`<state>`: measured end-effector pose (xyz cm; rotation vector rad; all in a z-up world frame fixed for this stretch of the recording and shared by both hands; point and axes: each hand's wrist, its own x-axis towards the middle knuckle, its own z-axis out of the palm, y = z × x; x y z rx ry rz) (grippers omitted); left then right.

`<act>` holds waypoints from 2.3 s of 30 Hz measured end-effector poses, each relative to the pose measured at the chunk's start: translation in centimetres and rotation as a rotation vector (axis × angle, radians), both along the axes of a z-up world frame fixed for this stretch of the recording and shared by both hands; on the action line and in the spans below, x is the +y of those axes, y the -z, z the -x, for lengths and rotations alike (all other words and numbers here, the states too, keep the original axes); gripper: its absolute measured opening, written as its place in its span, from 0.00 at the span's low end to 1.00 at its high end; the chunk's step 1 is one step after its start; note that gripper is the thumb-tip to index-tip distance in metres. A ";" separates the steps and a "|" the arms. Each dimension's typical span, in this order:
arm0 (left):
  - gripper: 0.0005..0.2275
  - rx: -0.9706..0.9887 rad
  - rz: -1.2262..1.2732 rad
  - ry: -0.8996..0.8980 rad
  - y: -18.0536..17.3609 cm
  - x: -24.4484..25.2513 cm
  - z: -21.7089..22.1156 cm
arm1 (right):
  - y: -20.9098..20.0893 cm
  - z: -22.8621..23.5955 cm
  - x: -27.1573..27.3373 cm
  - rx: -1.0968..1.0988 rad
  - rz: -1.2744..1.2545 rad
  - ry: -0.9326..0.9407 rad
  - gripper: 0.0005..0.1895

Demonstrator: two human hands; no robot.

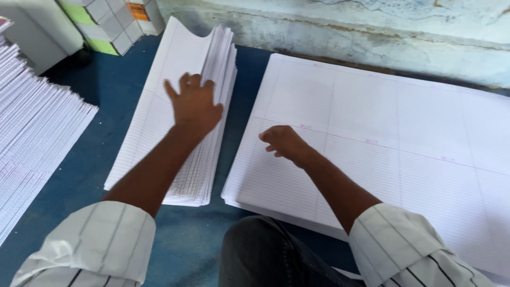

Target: The person folds large lined paper sheets in half and presses the crease with a small wooden block. They repeat this process for multiple sheets, stacking the finished folded sheets to the left.

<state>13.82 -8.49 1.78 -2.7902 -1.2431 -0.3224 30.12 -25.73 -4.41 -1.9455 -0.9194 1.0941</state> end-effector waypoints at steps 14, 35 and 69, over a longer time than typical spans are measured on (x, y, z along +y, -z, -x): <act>0.22 -0.123 0.761 0.270 9.2 -17.9 -11.6 | 0.6 -9.4 -16.8 -0.779 0.590 -0.090 0.19; 0.27 0.256 0.500 0.599 11.7 -35.3 -19.7 | 1.9 -23.5 -39.6 -0.623 0.668 0.245 0.31; 0.34 0.413 0.586 0.959 7.4 -52.5 -24.2 | 6.7 -30.3 -63.2 0.040 0.407 0.980 0.32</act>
